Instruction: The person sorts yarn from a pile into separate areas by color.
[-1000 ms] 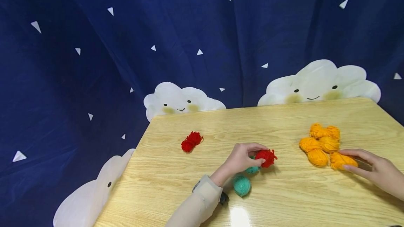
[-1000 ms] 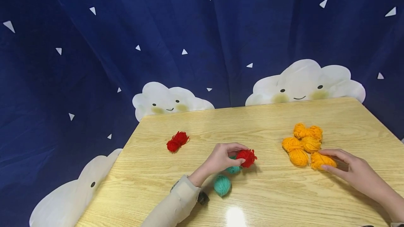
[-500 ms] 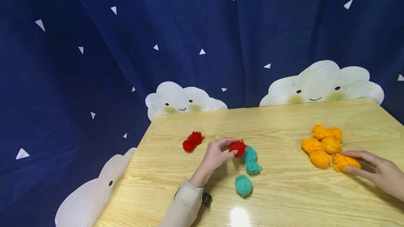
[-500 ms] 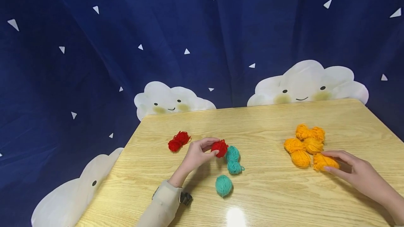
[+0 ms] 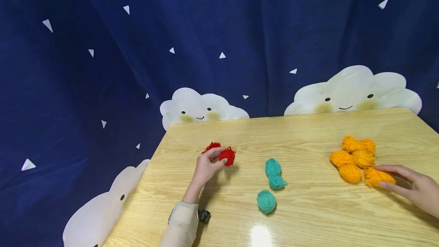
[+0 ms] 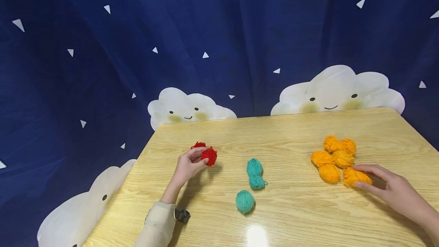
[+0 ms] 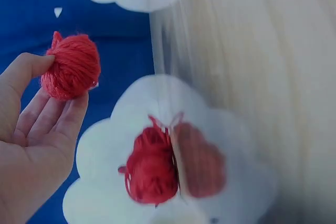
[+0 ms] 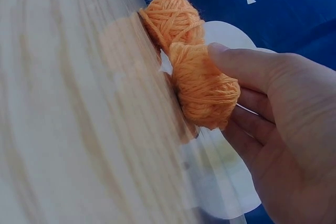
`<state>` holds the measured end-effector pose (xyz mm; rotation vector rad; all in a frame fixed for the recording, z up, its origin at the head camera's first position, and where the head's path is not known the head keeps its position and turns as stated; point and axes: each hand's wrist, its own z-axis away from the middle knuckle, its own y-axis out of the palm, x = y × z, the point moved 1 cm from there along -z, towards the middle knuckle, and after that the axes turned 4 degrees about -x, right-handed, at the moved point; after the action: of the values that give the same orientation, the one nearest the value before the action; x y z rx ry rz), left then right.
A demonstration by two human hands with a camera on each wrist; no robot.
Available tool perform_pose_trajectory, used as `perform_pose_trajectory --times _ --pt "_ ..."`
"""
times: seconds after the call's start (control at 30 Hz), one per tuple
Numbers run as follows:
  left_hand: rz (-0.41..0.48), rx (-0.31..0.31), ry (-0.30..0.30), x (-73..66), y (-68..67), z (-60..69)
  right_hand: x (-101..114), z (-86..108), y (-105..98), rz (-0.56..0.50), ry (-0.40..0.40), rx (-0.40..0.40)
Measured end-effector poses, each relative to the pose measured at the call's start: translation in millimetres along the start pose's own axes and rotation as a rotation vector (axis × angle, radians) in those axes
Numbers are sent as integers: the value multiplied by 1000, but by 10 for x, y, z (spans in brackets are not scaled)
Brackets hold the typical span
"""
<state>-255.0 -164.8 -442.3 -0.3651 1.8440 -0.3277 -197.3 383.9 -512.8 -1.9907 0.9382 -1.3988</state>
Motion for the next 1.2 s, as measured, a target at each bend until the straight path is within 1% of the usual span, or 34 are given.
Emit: perform_pose_trajectory --times 0.07,0.1,0.13,0.23,0.33,0.4,0.47,0.63,0.87,1.07,1.2 --pt "-1 -20 -10 -70 -77 26 -43 2 23 -1 -9 -18" --pt "8 -28 -28 -95 -114 35 -52 3 30 -5 -14 -21" --pt "7 -41 -36 -83 -143 33 -57 4 35 -9 -18 -25" --pt "-11 -67 -58 -37 -210 23 -58 12 40 -5 -11 -28" --pt "-41 -93 -76 135 -221 -24 -35 29 33 4 7 -22" --pt "-63 -94 -80 155 -229 -30 -32 35 35 6 13 -25" --pt "-87 -95 -65 171 -234 -34 -36 35 40 -1 5 -26" --pt "-184 -107 -17 203 -241 -48 -34 15 41 -10 -20 -19" --pt "-288 -103 -16 236 -257 -50 49 10 4 8 -25 -14" --pt "-336 -82 -8 274 -269 -53 122 23 9 13 -47 -25" --pt "-354 -70 -5 293 -269 -65 151 35 12 15 -75 -73"
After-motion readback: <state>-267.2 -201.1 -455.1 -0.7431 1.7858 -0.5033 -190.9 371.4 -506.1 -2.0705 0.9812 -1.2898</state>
